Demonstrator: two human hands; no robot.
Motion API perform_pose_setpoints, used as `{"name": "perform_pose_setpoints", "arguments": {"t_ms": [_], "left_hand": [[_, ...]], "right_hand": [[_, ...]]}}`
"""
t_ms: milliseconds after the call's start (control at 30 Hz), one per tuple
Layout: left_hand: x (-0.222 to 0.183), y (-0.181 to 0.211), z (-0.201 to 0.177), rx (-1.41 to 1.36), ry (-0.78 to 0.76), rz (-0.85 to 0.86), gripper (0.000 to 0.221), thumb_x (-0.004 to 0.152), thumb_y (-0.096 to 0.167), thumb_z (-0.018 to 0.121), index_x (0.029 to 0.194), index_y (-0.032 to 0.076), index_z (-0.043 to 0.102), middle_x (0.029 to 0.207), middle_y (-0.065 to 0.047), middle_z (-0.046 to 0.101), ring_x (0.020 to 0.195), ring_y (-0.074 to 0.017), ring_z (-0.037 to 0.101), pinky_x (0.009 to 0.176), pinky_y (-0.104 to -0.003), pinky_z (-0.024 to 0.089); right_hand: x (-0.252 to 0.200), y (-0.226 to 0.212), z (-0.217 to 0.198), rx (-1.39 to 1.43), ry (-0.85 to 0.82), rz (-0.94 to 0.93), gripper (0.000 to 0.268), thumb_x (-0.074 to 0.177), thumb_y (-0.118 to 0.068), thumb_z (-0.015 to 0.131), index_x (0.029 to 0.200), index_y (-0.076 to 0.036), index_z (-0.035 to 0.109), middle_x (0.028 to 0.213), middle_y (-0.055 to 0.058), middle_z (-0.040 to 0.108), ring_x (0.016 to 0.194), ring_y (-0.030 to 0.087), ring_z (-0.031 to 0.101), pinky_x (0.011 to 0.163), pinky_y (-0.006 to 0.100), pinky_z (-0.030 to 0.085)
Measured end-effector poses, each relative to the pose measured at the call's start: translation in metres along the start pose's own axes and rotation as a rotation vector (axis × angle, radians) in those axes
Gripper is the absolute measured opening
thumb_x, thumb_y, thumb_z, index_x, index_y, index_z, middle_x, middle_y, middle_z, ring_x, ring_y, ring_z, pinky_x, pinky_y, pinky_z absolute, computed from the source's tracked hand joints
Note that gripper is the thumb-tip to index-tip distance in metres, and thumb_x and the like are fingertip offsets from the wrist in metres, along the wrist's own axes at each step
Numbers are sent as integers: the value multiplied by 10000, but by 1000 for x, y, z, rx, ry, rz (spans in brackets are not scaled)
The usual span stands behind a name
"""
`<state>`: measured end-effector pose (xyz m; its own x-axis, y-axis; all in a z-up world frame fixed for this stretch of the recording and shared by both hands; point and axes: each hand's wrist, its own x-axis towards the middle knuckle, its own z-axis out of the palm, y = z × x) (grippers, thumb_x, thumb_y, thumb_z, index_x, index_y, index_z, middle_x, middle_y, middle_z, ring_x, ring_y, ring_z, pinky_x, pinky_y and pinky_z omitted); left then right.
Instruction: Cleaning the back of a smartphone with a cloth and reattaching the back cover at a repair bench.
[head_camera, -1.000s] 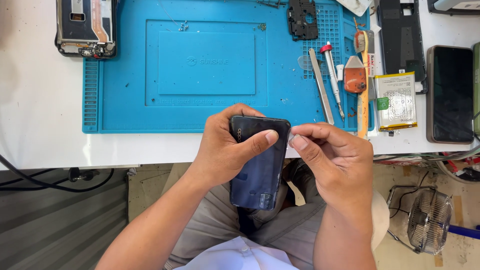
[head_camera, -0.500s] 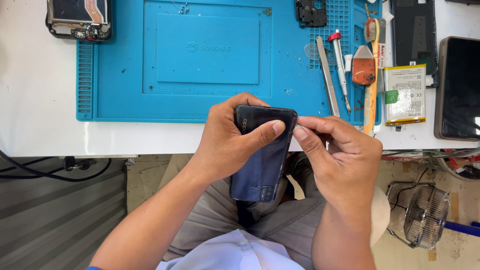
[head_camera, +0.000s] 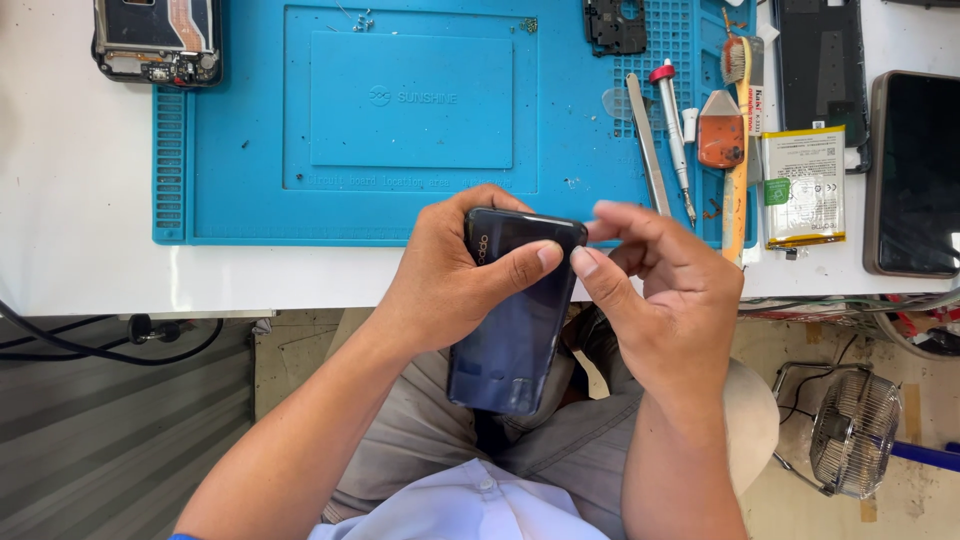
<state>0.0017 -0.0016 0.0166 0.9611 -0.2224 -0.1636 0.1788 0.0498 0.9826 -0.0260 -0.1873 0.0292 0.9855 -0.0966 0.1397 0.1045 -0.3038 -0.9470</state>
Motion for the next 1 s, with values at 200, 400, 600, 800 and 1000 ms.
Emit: {"name": "perform_pose_setpoints", "arguments": {"t_ms": [200,400,600,800,1000], "left_hand": [[0,1,-3,7,-90,-30,280,838,328,796,951,128,635,662,49,587,570,-39,516,475,-238,442],[2,0,-5,-106,-82,-51,238,859,320,773,891,131,631,663,50,540,577,-60,470,499,-252,387],[2,-2,-6,-212,-59,-51,254,871,342,759,855,119,638,666,46,524,581,-63,452,489,-242,362],[5,-6,-12,-245,-120,-44,258,859,357,773,861,130,650,708,54,537,629,-65,449,544,-238,352],[5,-5,-22,-446,-279,-108,222,882,263,785,967,93,670,759,-29,676,635,-120,651,544,-268,542]], "right_hand": [[2,13,-1,113,-48,24,226,943,-166,731,1095,1,749,768,79,677,626,121,613,578,219,529],[3,11,-2,169,-117,-47,239,939,-143,746,1124,8,724,835,76,665,690,125,625,620,212,546],[6,7,-2,241,-236,-120,428,817,-48,835,1212,1,677,909,94,663,807,168,620,762,259,545],[2,9,3,313,-229,-67,520,776,-98,877,1245,-26,665,891,42,622,768,117,608,723,214,541],[-1,8,5,335,-314,-111,479,873,-170,804,1306,-16,667,858,30,554,771,130,529,712,233,455]]}}
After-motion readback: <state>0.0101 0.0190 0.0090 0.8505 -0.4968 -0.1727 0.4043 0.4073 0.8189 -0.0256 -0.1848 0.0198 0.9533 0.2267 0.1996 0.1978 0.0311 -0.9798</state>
